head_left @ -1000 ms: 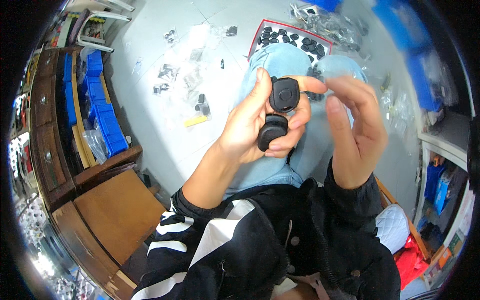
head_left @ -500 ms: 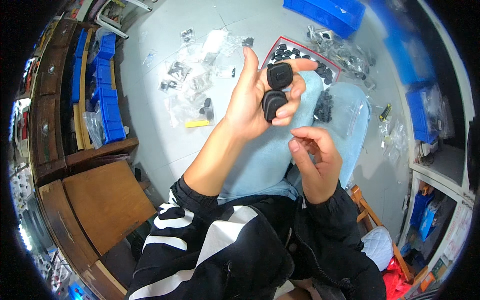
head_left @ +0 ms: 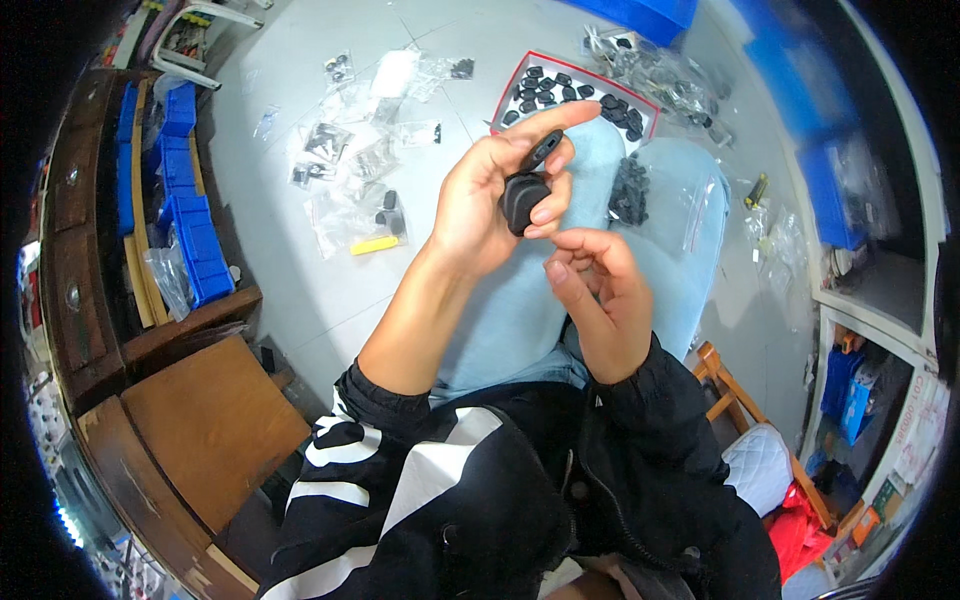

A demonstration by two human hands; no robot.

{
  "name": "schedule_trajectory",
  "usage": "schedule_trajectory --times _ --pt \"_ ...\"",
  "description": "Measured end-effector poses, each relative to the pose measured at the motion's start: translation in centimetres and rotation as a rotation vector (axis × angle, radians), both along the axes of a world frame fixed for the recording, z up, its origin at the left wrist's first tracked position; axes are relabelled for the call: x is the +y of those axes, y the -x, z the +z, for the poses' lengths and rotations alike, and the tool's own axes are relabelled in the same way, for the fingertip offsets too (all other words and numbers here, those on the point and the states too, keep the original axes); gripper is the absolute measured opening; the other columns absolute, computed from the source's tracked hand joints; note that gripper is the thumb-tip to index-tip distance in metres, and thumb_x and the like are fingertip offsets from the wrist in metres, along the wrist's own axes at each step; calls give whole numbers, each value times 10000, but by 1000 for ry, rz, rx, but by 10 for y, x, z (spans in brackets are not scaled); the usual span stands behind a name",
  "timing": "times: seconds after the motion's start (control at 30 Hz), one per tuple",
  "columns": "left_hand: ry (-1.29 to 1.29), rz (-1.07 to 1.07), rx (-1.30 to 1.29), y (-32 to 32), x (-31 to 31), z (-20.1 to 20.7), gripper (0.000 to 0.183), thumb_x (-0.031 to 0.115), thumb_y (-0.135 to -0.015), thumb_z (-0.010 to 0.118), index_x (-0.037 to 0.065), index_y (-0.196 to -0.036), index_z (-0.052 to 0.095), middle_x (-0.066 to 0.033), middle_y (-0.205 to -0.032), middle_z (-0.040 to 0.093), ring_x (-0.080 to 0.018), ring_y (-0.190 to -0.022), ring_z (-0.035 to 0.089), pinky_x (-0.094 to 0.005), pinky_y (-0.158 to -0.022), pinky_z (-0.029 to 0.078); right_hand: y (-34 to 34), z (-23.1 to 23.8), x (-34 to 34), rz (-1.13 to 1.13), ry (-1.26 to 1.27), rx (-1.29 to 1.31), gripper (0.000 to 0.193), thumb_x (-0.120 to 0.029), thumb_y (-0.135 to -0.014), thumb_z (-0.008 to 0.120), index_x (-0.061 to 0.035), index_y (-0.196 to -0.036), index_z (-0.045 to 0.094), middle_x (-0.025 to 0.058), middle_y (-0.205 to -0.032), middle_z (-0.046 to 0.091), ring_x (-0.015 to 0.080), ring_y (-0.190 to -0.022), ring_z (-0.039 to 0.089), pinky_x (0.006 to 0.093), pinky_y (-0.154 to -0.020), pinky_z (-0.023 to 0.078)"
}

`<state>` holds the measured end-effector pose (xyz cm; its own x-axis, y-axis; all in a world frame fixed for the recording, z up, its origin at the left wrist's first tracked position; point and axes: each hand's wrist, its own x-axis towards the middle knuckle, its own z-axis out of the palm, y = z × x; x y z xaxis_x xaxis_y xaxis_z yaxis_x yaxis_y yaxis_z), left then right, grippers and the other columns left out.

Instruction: The person sits on the floor and assembles small black key fobs by inserting rubber grommets into them. They pick up key fobs from a red tray, take grommets from a plastic bag, and press them into place on each unit.

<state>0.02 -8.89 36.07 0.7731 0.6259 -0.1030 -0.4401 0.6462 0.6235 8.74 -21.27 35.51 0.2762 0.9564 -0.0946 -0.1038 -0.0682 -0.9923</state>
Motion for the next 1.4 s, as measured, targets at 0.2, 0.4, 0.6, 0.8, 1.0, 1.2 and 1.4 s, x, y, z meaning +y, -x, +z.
schedule_trajectory --times 0.2,0.4,0.6,0.8,1.0,1.2,1.4 --pt "-196 92 196 -1 -20 0 413 134 -850 499 25 -1240 414 12 -593 435 -48 -461 361 -187 -418 309 -14 6 0 -143 -2 55 258 -79 -835 548 7 -1066 472 44 -873 518 73 -773 487 197 -668 417" --pt "-307 189 355 0 -36 2 242 88 -777 626 2 -1002 605 -7 -781 527 -21 -491 404 -145 -401 297 -17 16 8 -189 -82 108 242 -69 -844 536 28 -1061 494 54 -884 544 82 -759 510 209 -664 434" --pt "-266 155 353 2 -49 -4 296 196 -858 521 -54 -1007 573 -50 -803 549 -39 -475 384 -169 -398 309 -20 15 -6 -184 -31 139 178 -50 -835 541 26 -993 509 52 -870 557 78 -769 521 209 -668 439" --pt "-709 196 601 1 -50 -16 247 130 -781 609 36 -1010 618 -6 -786 523 -29 -522 404 -164 -447 316 -42 14 -39 -411 9 158 167 -10 -818 536 9 -978 494 66 -841 561 109 -701 573 228 -655 463" --pt "-1291 65 876 -39 -42 -6 730 153 -550 776 109 -1211 471 -76 -1004 468 -175 -723 520 -262 -616 432 -80 14 -40 -639 -55 -9 206 -28 -802 568 50 -965 467 115 -835 559 148 -697 580 247 -656 472" --pt "-1406 -70 872 -72 -26 -4 742 202 -501 796 154 -1169 476 -104 -1078 426 -296 -810 547 -358 -708 456 -87 14 -30 -651 -94 52 175 2 -778 581 43 -911 475 116 -838 563 155 -686 583 253 -662 476" --pt "-1375 11 791 -71 -26 -11 580 173 -538 774 137 -1064 533 -80 -1043 430 -185 -671 483 -281 -584 436 -84 9 -21 -618 -161 -32 158 15 -749 608 17 -859 495 85 -839 566 115 -729 542 236 -683 448"
